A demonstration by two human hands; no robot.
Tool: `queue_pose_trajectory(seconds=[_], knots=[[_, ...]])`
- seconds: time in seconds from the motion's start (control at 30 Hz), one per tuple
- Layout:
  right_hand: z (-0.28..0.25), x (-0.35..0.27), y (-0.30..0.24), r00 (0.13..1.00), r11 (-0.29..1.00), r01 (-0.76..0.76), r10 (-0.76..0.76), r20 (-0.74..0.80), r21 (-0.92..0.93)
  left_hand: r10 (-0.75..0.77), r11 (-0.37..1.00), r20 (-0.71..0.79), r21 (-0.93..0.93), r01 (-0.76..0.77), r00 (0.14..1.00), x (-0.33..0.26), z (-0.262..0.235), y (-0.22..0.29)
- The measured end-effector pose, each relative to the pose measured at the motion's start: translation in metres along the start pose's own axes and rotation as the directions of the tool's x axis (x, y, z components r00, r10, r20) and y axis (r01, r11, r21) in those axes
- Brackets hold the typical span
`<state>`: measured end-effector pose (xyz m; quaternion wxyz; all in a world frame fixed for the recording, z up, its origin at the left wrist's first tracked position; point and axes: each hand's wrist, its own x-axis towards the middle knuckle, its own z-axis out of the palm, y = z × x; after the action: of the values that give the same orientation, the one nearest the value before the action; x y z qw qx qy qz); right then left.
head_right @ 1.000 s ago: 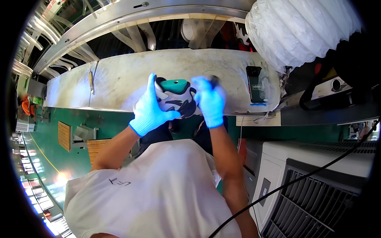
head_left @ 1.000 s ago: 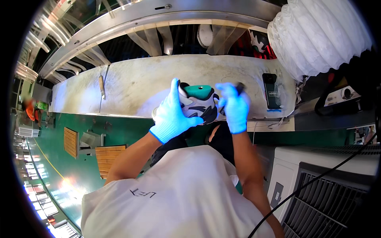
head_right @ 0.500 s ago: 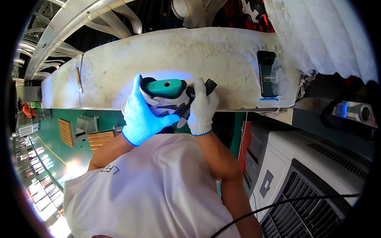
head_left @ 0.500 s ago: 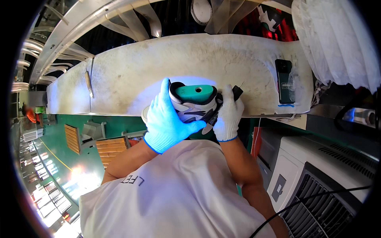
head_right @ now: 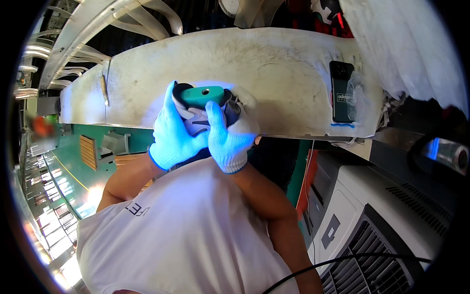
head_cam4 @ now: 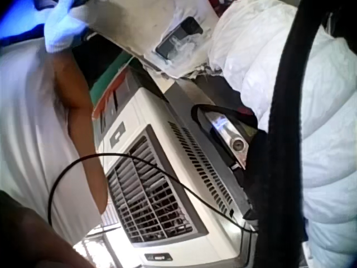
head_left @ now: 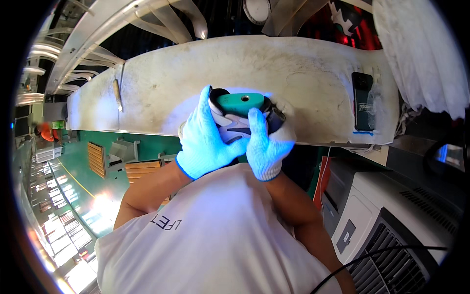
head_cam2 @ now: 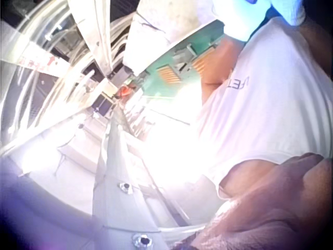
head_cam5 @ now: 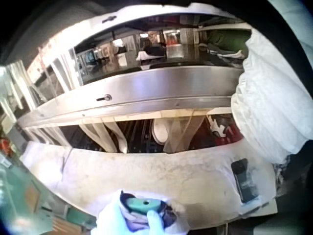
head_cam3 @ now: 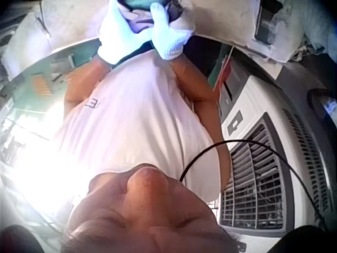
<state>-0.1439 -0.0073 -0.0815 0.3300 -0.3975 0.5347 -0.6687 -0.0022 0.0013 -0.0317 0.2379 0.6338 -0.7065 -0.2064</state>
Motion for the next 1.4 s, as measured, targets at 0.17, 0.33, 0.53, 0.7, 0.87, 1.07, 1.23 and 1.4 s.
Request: queue_pose_trajectory(seconds=[0.17,0.33,0.53,0.7,0.87,1.07,1.23,1.4], knots=[[-0.037,0.044,0.001,0.825,0.863,-0.499,0.445,0.348,0.078,-0.092,0.991,0.061,0.102,0.086,0.994,0.008,-0.012,0.005],[-0.065,0.072,0.016,0.754,0.501,-0.59,0.623,0.21,0.633,-0.121,0.986,0.078,0.121,0.111,0.99,0.012,-0.008,0.003],[-0.042,0.072,0.047,0.656,0.436,-0.711,0.694,0.297,0.551,-0.093,0.991,0.064,0.104,0.086,0.994,0.011,-0.006,0.002],[-0.036,0.07,0.027,0.626,0.564,-0.779,0.729,0.276,0.274,-0.11,0.989,0.051,0.104,0.104,0.993,0.001,-0.005,0.004],[-0.034,0.066,0.038,0.792,0.808,-0.582,0.589,0.161,-0.093,-0.006,0.995,-0.002,0.103,0.007,1.0,-0.003,0.004,-0.001],[-0.009,0.085,0.017,0.836,0.847,-0.531,0.528,0.149,-0.021,-0.311,0.947,0.297,0.174,0.269,0.903,0.055,-0.026,0.02],[-0.021,0.067,0.017,0.651,0.589,-0.739,0.749,0.122,0.326,-0.074,0.993,0.203,0.103,0.054,0.976,0.046,-0.019,-0.005],[-0.023,0.061,0.029,0.659,0.632,-0.746,0.745,0.102,0.208,-0.014,0.995,0.105,0.103,0.003,0.994,0.03,-0.012,-0.003]])
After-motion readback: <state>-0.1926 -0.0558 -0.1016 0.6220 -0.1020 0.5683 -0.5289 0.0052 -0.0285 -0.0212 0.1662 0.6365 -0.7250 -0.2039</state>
